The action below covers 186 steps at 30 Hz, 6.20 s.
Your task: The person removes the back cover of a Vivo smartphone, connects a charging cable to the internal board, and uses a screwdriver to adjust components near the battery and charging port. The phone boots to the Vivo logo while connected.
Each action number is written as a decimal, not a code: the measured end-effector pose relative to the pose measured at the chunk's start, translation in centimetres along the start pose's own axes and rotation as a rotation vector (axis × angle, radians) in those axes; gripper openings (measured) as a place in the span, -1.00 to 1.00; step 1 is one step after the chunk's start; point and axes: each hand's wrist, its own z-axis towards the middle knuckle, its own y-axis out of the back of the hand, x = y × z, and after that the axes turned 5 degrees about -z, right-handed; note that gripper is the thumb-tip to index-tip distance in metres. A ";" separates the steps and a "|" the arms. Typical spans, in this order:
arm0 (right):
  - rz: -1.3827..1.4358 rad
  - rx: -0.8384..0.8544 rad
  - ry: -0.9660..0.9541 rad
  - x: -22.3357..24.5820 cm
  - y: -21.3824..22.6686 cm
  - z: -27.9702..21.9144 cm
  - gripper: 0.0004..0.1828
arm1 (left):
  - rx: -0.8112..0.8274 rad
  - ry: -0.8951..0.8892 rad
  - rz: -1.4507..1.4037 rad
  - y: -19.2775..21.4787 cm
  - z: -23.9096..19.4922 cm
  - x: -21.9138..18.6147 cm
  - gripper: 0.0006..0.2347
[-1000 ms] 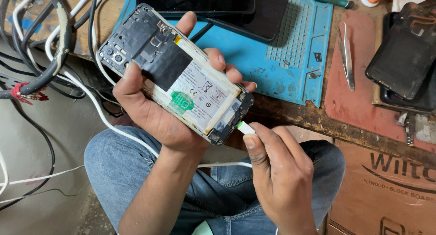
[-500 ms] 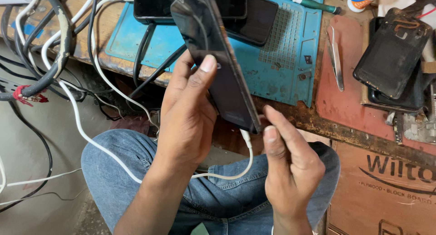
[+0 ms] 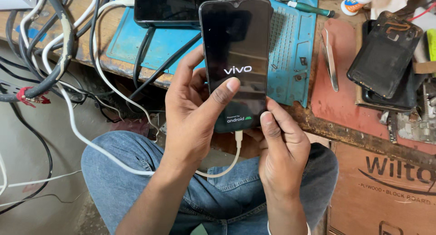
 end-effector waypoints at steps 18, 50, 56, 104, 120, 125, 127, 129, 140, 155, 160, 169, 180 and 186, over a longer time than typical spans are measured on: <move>0.097 -0.009 0.066 -0.4 -0.3 0.6 -0.62 | -0.001 0.166 -0.260 0.9 0.3 2.6 -0.55; -0.822 -0.224 0.462 0.8 2.2 4.2 -0.81 | 0.050 0.188 -0.216 1.5 0.7 1.6 -0.34; -0.850 -0.221 0.503 1.3 1.8 4.2 -0.81 | 0.059 0.188 -0.264 1.4 0.8 1.5 -0.37; -0.813 -0.242 0.507 0.3 2.0 4.1 -0.80 | 0.073 0.215 -0.417 2.5 0.5 2.3 -0.33; -0.810 -0.240 0.518 -0.5 2.5 3.9 -0.79 | -0.004 0.264 -0.387 1.8 0.8 1.8 -0.32; -0.825 -0.240 0.522 -0.3 2.5 3.9 -0.79 | -0.005 0.250 -0.362 1.7 0.6 1.9 -0.31; -0.826 -0.238 0.529 -0.3 2.5 3.9 -0.79 | 0.004 0.244 -0.362 1.7 0.7 1.9 -0.31; -0.824 -0.236 0.538 -0.3 2.5 4.0 -0.79 | 0.020 0.235 -0.362 1.7 0.7 1.9 -0.32; -0.739 -0.230 0.506 -0.6 2.9 3.8 -0.80 | -0.005 0.266 -0.368 1.9 0.6 2.1 -0.29; -0.547 -0.231 0.419 0.3 2.3 2.3 -0.80 | 0.021 0.259 -0.420 2.0 0.5 2.1 -0.30; -0.356 -0.097 0.118 -0.3 0.3 -1.8 -0.69 | 0.084 0.243 -0.538 2.5 0.2 2.5 -0.29; -0.457 -0.072 0.120 -0.2 -2.1 -4.0 -0.60 | 0.155 0.301 -0.662 3.7 -0.2 3.3 -0.29; -0.572 -0.074 0.236 0.2 -2.0 -4.8 -0.65 | 0.122 0.259 -0.493 4.3 -0.5 4.2 -0.31; -0.612 -0.082 0.157 1.1 -2.3 -5.0 -0.63 | 0.141 0.253 -0.552 4.3 -0.6 4.5 -0.34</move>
